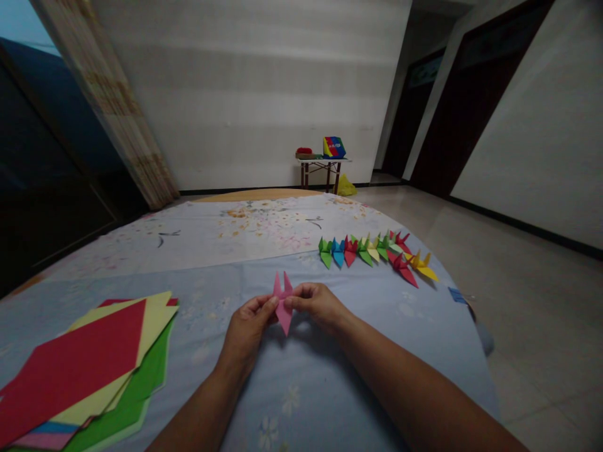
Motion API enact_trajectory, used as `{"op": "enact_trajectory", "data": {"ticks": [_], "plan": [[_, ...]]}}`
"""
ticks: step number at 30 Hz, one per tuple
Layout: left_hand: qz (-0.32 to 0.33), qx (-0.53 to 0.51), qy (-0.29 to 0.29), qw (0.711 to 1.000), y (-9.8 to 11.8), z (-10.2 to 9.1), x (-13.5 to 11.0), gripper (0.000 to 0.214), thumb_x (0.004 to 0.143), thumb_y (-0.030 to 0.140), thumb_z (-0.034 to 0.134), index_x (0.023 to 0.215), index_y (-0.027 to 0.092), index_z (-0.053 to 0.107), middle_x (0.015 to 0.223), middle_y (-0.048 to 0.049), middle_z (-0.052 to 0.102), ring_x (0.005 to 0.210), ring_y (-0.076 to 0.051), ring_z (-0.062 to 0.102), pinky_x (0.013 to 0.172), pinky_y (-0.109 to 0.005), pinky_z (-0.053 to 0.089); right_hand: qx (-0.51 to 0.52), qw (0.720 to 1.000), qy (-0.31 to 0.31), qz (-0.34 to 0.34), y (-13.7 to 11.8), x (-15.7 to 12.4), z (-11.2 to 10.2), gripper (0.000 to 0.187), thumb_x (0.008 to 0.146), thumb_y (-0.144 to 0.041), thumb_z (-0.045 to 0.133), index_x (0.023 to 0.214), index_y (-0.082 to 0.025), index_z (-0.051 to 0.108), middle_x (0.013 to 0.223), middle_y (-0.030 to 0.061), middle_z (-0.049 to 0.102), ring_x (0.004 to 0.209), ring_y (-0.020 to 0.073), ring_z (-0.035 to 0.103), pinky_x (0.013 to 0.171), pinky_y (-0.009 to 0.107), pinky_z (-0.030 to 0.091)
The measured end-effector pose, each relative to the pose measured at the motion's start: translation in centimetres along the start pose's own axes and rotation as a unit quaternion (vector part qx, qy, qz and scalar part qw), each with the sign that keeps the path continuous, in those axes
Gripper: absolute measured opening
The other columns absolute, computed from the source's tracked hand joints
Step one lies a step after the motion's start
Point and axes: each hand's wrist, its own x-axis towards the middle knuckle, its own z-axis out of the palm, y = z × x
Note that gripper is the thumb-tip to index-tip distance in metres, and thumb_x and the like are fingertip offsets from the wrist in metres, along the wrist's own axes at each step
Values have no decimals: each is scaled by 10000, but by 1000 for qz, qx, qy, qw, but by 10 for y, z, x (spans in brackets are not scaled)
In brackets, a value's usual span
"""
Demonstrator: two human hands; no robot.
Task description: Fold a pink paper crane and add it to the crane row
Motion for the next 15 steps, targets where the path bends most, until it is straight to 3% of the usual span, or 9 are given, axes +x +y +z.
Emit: {"op": "enact_trajectory", "data": {"ticks": [5,15], "plan": [[-9,49,-12,999,-2,-5,2,386,632,358,739,947,144,679,823,-71,714,721,-172,640,704,-283,474,-11,1000,2,-3,0,1,-1,320,520,-368,790,635,-116,630,560,-26,573,516,66,462,565,226,332],[33,82,-2,996,2,-2,-2,260,640,358,725,779,143,683,722,-33,695,664,-146,605,658,-237,451,-54,997,-46,-6,2,2,-6,344,560,-417,764,660,-113,637,558,-27,556,502,57,435,526,215,298]]}}
